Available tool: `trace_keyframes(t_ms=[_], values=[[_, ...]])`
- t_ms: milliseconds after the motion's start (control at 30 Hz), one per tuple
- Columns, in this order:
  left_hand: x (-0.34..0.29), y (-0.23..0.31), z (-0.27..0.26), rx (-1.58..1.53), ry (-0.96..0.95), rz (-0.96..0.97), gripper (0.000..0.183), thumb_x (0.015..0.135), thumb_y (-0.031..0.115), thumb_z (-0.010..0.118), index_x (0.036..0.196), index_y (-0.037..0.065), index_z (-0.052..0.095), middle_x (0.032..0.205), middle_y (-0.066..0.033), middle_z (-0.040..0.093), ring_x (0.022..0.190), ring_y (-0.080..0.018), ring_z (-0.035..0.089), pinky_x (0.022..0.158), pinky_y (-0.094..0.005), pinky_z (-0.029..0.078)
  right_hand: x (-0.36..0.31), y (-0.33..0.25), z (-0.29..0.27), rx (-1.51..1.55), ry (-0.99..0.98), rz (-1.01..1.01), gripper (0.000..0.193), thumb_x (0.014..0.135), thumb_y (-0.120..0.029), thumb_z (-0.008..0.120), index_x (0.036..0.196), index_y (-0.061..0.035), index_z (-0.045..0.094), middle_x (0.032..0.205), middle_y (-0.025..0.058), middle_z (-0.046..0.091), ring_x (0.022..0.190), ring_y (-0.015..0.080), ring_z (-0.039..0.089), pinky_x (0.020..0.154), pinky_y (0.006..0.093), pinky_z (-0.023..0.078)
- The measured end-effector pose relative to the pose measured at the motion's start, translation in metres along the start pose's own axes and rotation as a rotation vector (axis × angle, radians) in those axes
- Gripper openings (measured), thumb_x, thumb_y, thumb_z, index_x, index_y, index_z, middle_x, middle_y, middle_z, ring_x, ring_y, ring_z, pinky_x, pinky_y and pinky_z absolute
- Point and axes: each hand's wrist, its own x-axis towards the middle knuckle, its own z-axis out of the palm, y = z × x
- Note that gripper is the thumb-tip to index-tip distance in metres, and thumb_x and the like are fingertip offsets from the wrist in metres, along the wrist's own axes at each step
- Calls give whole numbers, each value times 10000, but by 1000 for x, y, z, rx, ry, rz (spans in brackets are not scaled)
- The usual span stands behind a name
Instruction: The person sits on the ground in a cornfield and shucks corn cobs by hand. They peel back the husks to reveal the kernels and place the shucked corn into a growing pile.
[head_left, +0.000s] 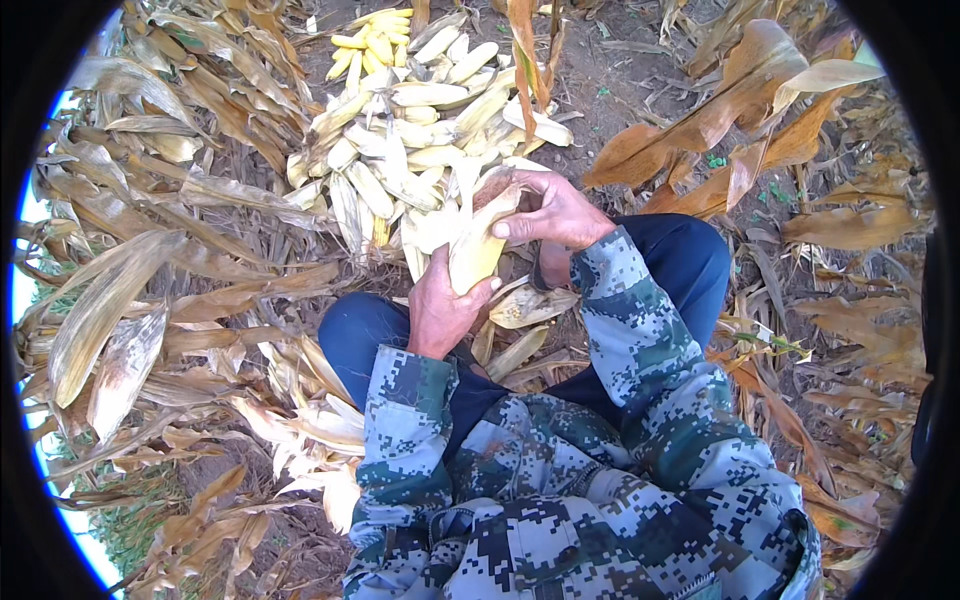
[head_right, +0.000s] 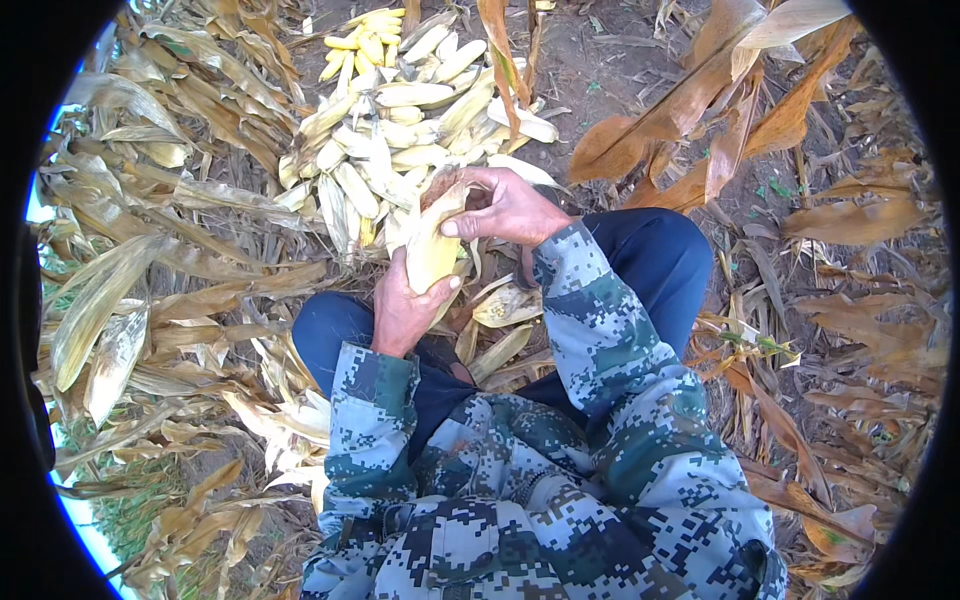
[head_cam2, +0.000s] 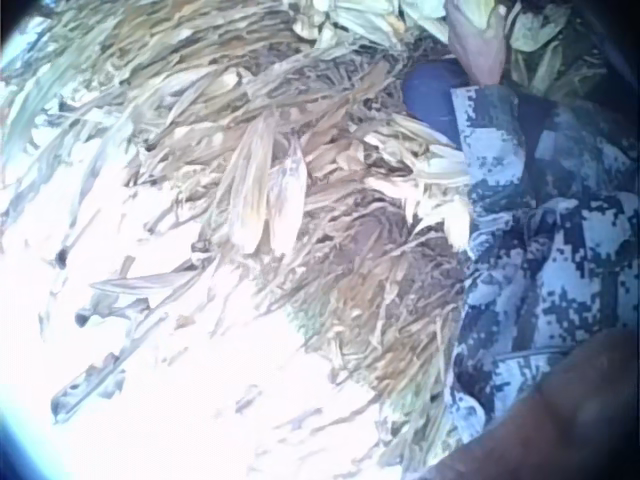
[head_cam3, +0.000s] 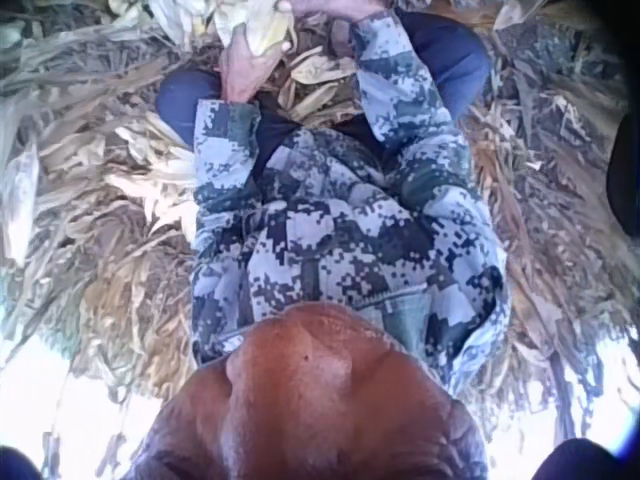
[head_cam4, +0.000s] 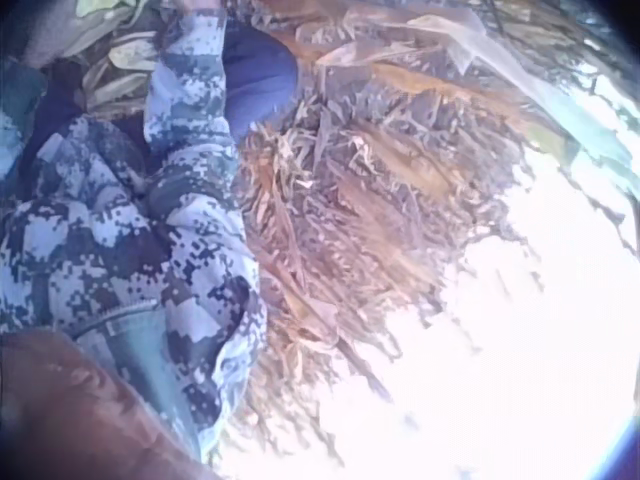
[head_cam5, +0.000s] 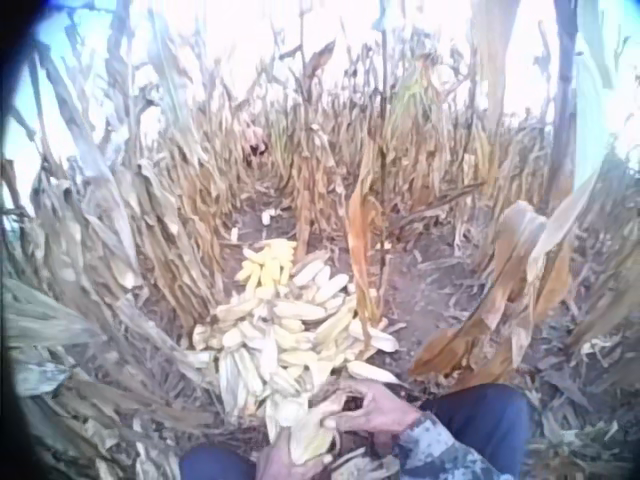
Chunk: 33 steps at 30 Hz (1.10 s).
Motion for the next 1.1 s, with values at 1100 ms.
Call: trace_keyframes(t_ms=[1100], values=[[-22,-36,74,-983,90,28,746,945,283,728,1508,-59,377,1438,-177,524,1281,-261,537,1093,-392,430,4,84,74,1144,648,-122,302,1083,-245,537,1193,26,612,1095,132,692,1002,240,686,915,412,582]])
